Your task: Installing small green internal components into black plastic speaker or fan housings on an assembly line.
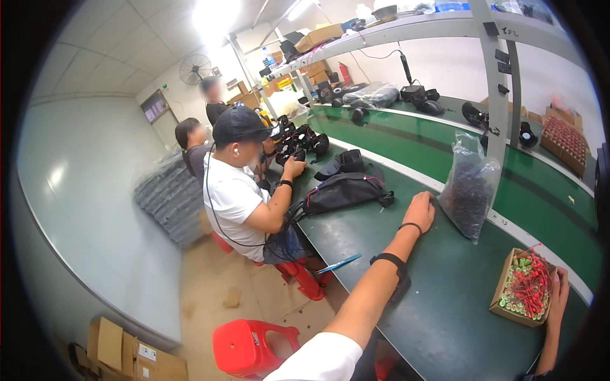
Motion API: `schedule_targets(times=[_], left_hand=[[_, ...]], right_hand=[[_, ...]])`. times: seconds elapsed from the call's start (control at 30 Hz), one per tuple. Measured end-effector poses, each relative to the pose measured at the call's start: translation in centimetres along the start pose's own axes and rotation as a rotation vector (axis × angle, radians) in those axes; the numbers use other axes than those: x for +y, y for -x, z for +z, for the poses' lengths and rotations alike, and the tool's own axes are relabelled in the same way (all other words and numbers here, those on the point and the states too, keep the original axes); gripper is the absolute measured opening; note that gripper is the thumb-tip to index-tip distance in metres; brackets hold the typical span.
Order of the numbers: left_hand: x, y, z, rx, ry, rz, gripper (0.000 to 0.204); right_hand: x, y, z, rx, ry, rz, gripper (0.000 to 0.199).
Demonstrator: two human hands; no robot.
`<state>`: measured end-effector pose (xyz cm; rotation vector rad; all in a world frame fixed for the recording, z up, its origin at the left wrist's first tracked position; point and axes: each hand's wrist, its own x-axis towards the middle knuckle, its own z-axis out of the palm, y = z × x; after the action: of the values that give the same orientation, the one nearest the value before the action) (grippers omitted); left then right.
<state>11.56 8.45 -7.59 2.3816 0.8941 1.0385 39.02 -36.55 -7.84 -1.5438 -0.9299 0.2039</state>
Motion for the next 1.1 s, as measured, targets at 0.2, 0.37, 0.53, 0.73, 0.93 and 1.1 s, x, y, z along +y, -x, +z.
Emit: schedule_targets(times=[0.2,0.37,0.53,0.73,0.93,1.1], left_hand=[[0.0,0.1,0.2,0.021,-0.011,0.041,0.028],[-0.1,0.4,0.0,0.003,-0.023,0.015,0.026],[0.1,0.0,-0.1,0.009,-0.032,0.028,0.022],[0.0,0.3,0.3,-0.004,-0.017,-0.002,0.024],[0.1,-0.7,0.2,0.055,-0.076,0.039,0.028],[-2.5,-0.7,-0.8,0.041,-0.066,0.106,0.025]], right_hand=[[0.8,0.2,-0.6,0.012,0.027,0.012,0.028],[0.5,0.1,-0.5,-0.03,-0.035,0.04,0.029],[1.7,-0.1,-0.7,0.028,0.004,0.039,0.03],[0.3,0.5,-0.7,0.021,0.083,0.041,0.029],[-1.9,0.5,0.0,0.043,0.176,0.058,0.026],[-3.1,-0.5,1.7,-0.003,0.151,0.037,0.025]])
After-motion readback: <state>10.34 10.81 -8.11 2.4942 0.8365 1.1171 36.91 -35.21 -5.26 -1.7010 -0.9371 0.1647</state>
